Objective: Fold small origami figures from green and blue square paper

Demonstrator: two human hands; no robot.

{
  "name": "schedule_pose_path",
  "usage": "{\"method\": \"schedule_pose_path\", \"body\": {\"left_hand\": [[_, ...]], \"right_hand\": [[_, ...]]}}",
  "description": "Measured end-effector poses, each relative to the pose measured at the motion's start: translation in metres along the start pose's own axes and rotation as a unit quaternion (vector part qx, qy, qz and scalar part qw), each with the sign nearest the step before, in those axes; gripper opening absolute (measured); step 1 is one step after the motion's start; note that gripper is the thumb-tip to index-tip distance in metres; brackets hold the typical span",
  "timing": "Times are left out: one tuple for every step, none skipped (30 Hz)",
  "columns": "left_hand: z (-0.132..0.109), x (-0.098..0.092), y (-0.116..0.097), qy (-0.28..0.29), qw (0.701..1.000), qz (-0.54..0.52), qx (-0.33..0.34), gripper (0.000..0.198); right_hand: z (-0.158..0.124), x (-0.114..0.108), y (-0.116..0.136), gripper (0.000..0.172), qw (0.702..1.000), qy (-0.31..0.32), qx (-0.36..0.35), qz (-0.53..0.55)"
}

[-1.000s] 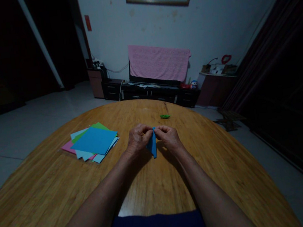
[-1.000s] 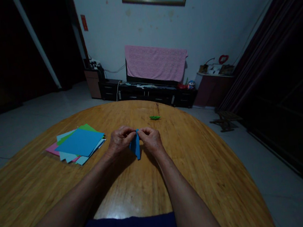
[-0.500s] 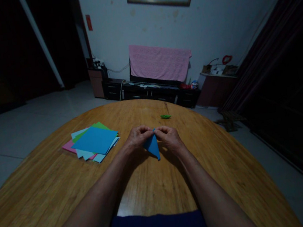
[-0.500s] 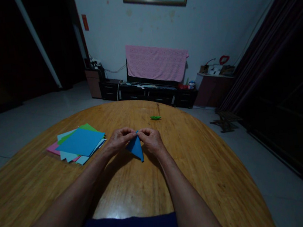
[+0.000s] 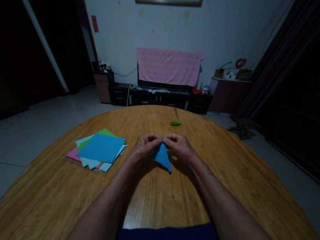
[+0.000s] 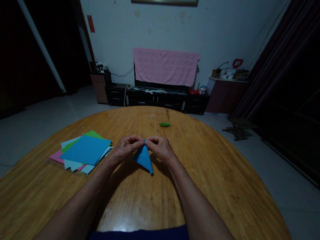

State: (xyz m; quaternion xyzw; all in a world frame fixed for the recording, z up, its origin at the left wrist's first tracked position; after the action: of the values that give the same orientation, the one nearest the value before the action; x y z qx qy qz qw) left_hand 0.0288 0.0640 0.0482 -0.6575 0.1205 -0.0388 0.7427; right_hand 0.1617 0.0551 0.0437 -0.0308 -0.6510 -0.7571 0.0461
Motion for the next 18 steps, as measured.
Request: {"method": "schedule_pose_path", "body": {"left_hand": [[-0.0005, -0.0002, -0.0009, -0.004, 1.0, 0.006, 0.004, 0.024], [-0.001, -0.0003, -0.0019, -0.008, 1.0, 0.012, 0.008, 0.022], [-0.0016, -0.0005, -0.0029, -0.012, 1.0, 0.017, 0.012, 0.021], [-0.002, -0.0008, -0.0038, -0.017, 1.0, 0.02, 0.017, 0.02], [-0.0025, -0.0012, -0.0048, -0.022, 0.999, 0.021, 0.021, 0.019], [-0.0029, -0.0014, -0.0059, -0.026, 0.999, 0.019, 0.025, 0.018], [-0.0033, -0.0016, -0.0069, -0.03, 0.999, 0.017, 0.029, 0.017], [-0.0039, -0.0014, -0.0079, -0.032, 0.999, 0.015, 0.033, 0.017], [-0.0045, -0.0008, -0.0086, -0.033, 0.999, 0.014, 0.035, 0.017], [-0.0054, -0.0003, -0.0091, -0.034, 0.999, 0.012, 0.035, 0.017], [-0.0063, 0.0001, -0.0094, -0.035, 0.999, 0.009, 0.035, 0.017], [-0.0073, 0.0005, -0.0096, -0.036, 0.999, 0.005, 0.034, 0.016], [-0.0082, 0.0009, -0.0095, -0.037, 0.999, 0.002, 0.033, 0.016], [-0.0089, 0.0012, -0.0093, -0.037, 0.999, 0.001, 0.032, 0.015], [-0.0093, 0.0014, -0.0089, -0.036, 0.999, 0.005, 0.032, 0.014], [-0.0092, 0.0014, -0.0084, -0.035, 0.999, 0.012, 0.032, 0.013], [-0.0087, 0.001, -0.0078, -0.034, 0.999, 0.024, 0.034, 0.013], [-0.0077, 0.0004, -0.0073, -0.033, 0.998, 0.038, 0.037, 0.013]], "right_hand": [[-0.0004, -0.0003, 0.0002, 0.023, 1.0, -0.002, -0.001, 0.002], [-0.0007, -0.0004, 0.0003, 0.023, 1.0, -0.003, -0.001, 0.003], [-0.0008, -0.0003, 0.0001, 0.024, 1.0, -0.003, 0.0, 0.002], [-0.0008, 0.0, -0.0004, 0.024, 1.0, -0.002, 0.002, 0.001], [-0.0006, 0.0003, -0.001, 0.024, 1.0, 0.0, 0.004, -0.001], [-0.0001, 0.0006, -0.0017, 0.025, 1.0, 0.001, 0.004, -0.003], [0.0004, 0.001, -0.0025, 0.025, 1.0, 0.003, 0.005, -0.003], [0.001, 0.0008, -0.0031, 0.025, 1.0, 0.001, 0.003, -0.001], [0.0017, 0.0003, -0.0037, 0.025, 1.0, -0.001, -0.001, 0.002], [0.0023, -0.0001, -0.0043, 0.025, 1.0, -0.002, -0.004, 0.003], [0.0029, -0.0007, -0.0047, 0.025, 1.0, -0.004, -0.01, 0.0], [0.0034, -0.0013, -0.0049, 0.025, 1.0, -0.005, -0.016, -0.007], [0.0038, -0.0021, -0.0046, 0.025, 1.0, -0.007, -0.024, -0.017], [0.0042, -0.003, -0.0041, 0.025, 0.999, -0.008, -0.033, -0.031], [0.0045, -0.0035, -0.0033, 0.025, 0.998, -0.008, -0.042, -0.046], [0.0046, -0.0042, -0.0021, 0.025, 0.997, -0.01, -0.054, -0.062], [0.0047, -0.0045, -0.0008, 0.024, 0.995, -0.01, -0.064, -0.076], [0.0045, -0.0046, 0.0007, 0.024, 0.993, -0.009, -0.074, -0.089]]}}
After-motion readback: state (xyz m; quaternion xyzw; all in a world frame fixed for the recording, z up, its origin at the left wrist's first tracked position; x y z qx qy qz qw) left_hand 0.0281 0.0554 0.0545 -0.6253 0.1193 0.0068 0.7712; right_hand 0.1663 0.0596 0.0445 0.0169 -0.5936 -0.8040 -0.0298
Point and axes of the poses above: each hand's wrist, its own z-axis towards the middle knuckle, its own x-axis out of the palm, y = z × x, the point moved 9 cm from there along z, towards the middle knuckle, and after that the axes turned 10 degrees about z, right-handed, at the moved point
